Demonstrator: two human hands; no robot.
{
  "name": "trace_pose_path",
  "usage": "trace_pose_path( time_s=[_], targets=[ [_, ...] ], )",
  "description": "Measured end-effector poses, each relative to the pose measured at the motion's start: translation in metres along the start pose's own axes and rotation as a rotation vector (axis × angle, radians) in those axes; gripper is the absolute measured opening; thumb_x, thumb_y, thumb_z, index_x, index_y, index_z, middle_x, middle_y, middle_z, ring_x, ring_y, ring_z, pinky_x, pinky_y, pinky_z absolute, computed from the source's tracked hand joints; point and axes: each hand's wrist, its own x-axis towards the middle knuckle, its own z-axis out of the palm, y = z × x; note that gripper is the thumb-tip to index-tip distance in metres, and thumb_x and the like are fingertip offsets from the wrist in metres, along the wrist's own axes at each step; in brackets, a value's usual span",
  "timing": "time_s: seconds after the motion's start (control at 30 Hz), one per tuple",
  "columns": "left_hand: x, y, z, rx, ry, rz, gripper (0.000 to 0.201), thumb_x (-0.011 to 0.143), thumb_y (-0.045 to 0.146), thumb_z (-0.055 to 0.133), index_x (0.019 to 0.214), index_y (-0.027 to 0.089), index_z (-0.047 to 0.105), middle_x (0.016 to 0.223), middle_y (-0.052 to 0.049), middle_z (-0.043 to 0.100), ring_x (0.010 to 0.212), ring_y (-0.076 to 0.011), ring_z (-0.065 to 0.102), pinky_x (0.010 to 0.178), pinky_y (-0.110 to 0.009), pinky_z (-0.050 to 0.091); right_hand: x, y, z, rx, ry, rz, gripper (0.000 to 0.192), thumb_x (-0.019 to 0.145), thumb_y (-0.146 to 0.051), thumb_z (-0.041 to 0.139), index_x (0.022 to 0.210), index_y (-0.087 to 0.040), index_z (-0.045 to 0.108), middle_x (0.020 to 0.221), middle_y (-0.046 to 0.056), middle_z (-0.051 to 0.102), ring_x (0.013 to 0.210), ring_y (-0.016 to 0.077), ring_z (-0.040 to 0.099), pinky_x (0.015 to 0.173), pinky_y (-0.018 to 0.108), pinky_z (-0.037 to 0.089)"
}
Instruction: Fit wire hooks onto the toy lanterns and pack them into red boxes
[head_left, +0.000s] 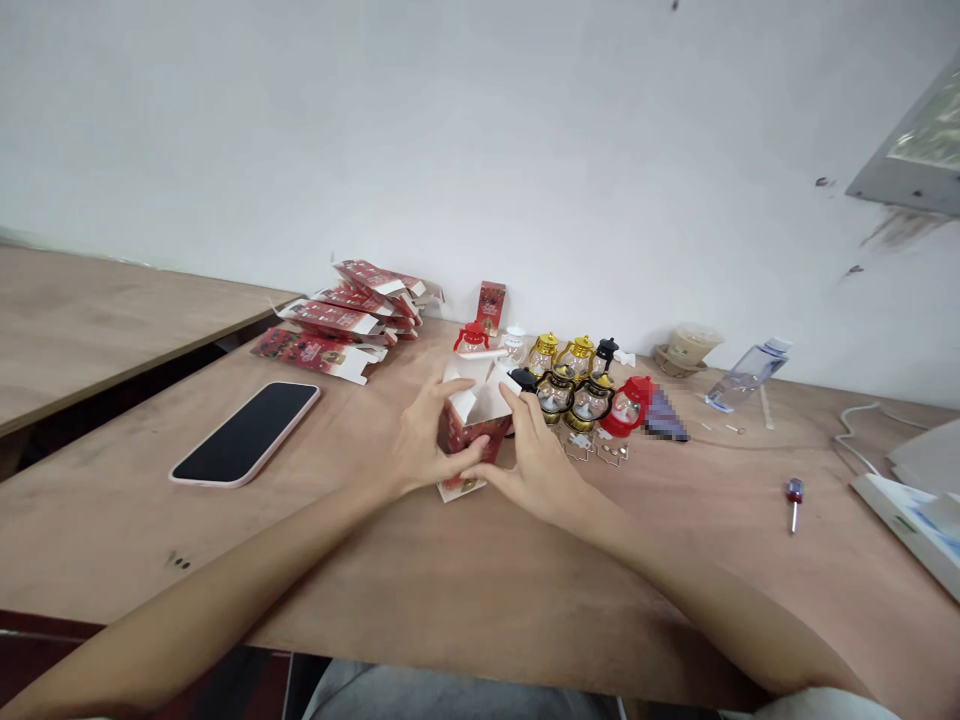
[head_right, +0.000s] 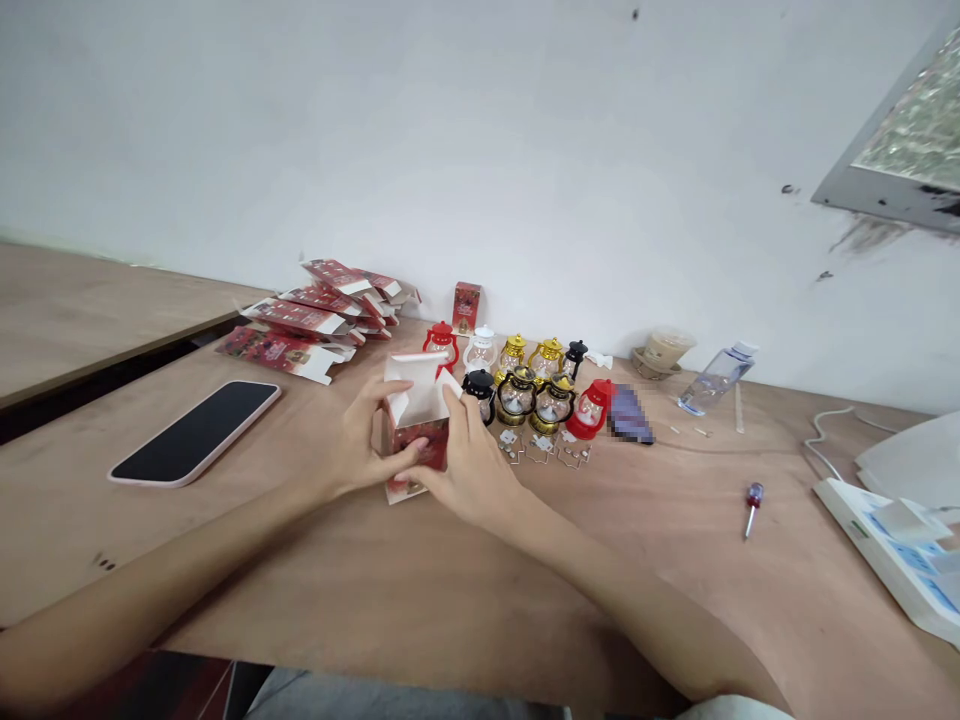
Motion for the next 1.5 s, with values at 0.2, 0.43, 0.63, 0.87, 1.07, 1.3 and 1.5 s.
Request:
trace_pose_path(
  time_s=[0.2,0.43,0.63,0.87,1.07,1.3,1.5],
  targets=[
    [-0.014,-0.016,0.018,-0.176,0.239,-0.053,0.068,0.066,0.030,0.073,0.116,0.029,0.027,0.116,-0.008,0.044,0.101,-0.0224,0.056,0.075,-0.038,0.055,0.008,-0.005,-0.016,0.473,-0.122,0.267,0.071,0.080,-0.047,0.058,0.139,-0.025,0.027,0.122,0.011,0.047,0.106,0.0213,0.054,0.092,0.041,0.048],
    [-0.030,-0.016,0.035,-0.072,0.301,-0.041,0.077,0.065,0.029,0.074,0.124,0.030,0.024,0.113,-0.007,0.040,0.090,-0.0195,0.058,0.068,-0.036,0.057,0.005,-0.002,-0.011,0.431,0.045,0.512,0.052,0.072,-0.057,0.059,0.114,-0.026,0.056,0.133,0.007,0.029,0.129,0.0250,0.032,0.107,0.041,0.032],
    [-0.040,-0.024,0.047,-0.029,0.270,-0.067,0.085,0.063,0.031,0.074,0.129,0.029,0.020,0.118,-0.011,0.038,0.095,-0.0247,0.058,0.066,-0.039,0.057,0.017,0.025,-0.010,0.284,0.398,0.327,0.033,0.089,-0.044,0.037,0.100,-0.022,0.059,0.120,0.009,0.045,0.124,0.0211,0.037,0.108,0.043,0.027],
    [-0.035,-0.023,0.042,-0.069,0.222,-0.034,0.082,0.068,0.034,0.070,0.130,0.033,0.016,0.121,-0.012,0.036,0.091,-0.0249,0.059,0.067,-0.046,0.057,0.029,0.071,-0.014,0.085,0.124,0.132,0.049,0.078,-0.022,0.048,0.126,-0.020,0.040,0.128,0.013,0.049,0.119,0.0236,0.045,0.099,0.046,0.036],
    [-0.032,-0.020,0.039,-0.099,0.227,-0.032,0.079,0.067,0.032,0.071,0.127,0.033,0.019,0.118,-0.010,0.035,0.091,-0.0233,0.058,0.066,-0.042,0.057,0.026,0.077,0.000,0.023,0.064,0.105,0.056,0.070,-0.022,0.058,0.120,-0.015,0.035,0.116,0.015,0.055,0.103,0.0251,0.056,0.086,0.041,0.045],
    [-0.030,-0.016,0.038,-0.122,0.214,-0.091,0.076,0.068,0.029,0.070,0.125,0.034,0.019,0.119,-0.009,0.034,0.094,-0.0223,0.058,0.062,-0.040,0.058,0.031,0.057,-0.031,-0.092,0.162,0.071,0.054,0.069,-0.025,0.062,0.118,-0.019,0.041,0.108,0.009,0.060,0.093,0.0245,0.059,0.082,0.040,0.046],
    [-0.035,-0.022,0.041,-0.086,0.223,-0.047,0.085,0.064,0.032,0.074,0.127,0.035,0.018,0.112,-0.008,0.040,0.089,-0.0249,0.060,0.066,-0.046,0.056,0.035,0.044,-0.086,0.042,0.488,0.015,0.054,0.080,-0.037,0.055,0.128,-0.026,0.033,0.100,0.005,0.057,0.081,0.0195,0.060,0.072,0.038,0.050]
  ],
)
